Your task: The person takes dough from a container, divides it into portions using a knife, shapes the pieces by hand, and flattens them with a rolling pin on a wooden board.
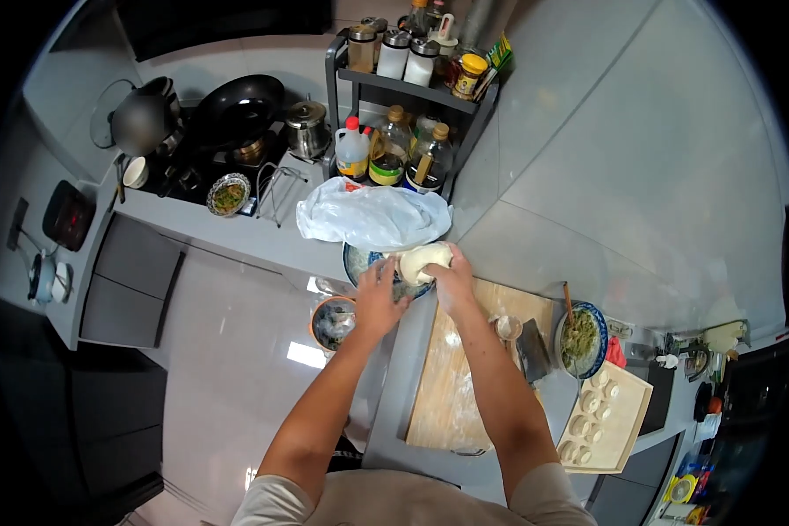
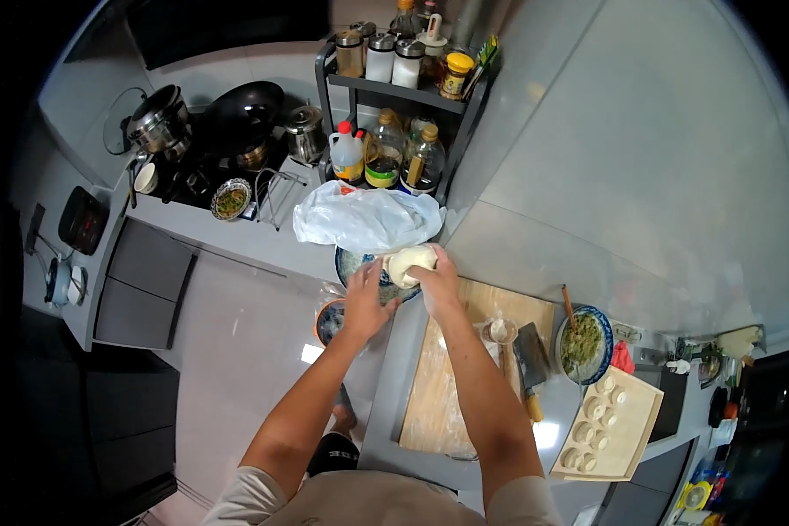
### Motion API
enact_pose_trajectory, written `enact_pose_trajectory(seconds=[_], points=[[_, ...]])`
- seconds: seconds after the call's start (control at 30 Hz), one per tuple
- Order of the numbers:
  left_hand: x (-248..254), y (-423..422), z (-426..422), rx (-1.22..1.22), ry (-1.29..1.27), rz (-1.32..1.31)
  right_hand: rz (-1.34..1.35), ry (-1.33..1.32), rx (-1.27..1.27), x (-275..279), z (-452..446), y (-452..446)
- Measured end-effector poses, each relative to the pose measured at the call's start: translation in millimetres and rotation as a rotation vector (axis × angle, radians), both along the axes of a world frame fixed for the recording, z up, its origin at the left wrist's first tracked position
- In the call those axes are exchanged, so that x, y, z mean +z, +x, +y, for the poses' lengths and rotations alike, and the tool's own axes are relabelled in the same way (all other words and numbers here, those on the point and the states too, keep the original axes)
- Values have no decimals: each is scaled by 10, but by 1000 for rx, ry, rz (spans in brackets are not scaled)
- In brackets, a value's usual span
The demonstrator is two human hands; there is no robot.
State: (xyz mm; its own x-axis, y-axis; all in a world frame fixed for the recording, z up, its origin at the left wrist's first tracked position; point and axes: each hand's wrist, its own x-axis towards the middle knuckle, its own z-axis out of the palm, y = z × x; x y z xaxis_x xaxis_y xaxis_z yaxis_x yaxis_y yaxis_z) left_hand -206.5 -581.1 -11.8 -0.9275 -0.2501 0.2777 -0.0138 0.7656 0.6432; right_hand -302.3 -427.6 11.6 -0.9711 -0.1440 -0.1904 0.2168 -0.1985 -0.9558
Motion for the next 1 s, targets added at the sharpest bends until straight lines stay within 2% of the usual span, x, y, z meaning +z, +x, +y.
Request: enact_pose_trajectory(seconds=[0.03, 0.07, 0.13, 0.17, 0.2, 0.3, 0.4, 0.47, 0.53, 0.57, 0.67, 0.7, 0.87, 0.93, 1.0], points=[[17, -102, 45, -99, 130, -12, 45, 119, 37, 76, -5, 11], [42, -211, 43, -105, 132, -10, 47, 121, 31, 162, -5, 12], [5, -419, 14, -157, 404, -47, 137, 254, 98, 264, 15, 15], [-6, -491, 0, -139, 270, 102, 175, 239, 76, 289, 36, 4], [14, -538, -35, -145, 270, 99, 172, 239, 70, 321, 83, -1], [243, -620, -104, -275, 411, 40, 264, 116, 65, 555, 258, 9], [380, -594, -60, -335, 416, 71, 287, 58, 79, 694, 405, 86], [467, -578, 25, -372, 504, 25, 281, 43, 48, 849, 488, 203], [607, -557, 133, -335, 829, -14, 270, -3, 24, 973, 573, 272], [684, -557, 156, -359, 734, 0, 284, -45, -17, 1030, 606, 328], [1073, -327, 438, -527, 821, -35, 241, 86, -96, 1402, 897, 637], [1143, -182, 571, -590, 898, -141, 258, 171, -121, 1544, 1037, 806], [483, 492, 1455, -701, 1011, -433, 214, 444, -131, 975, 1911, 1610], [204, 766, 1713, -705, 1133, -541, 244, 738, -129, 674, 2174, 1942], [20, 956, 1861, -682, 1069, -594, 294, 739, -146, 380, 2308, 2176]])
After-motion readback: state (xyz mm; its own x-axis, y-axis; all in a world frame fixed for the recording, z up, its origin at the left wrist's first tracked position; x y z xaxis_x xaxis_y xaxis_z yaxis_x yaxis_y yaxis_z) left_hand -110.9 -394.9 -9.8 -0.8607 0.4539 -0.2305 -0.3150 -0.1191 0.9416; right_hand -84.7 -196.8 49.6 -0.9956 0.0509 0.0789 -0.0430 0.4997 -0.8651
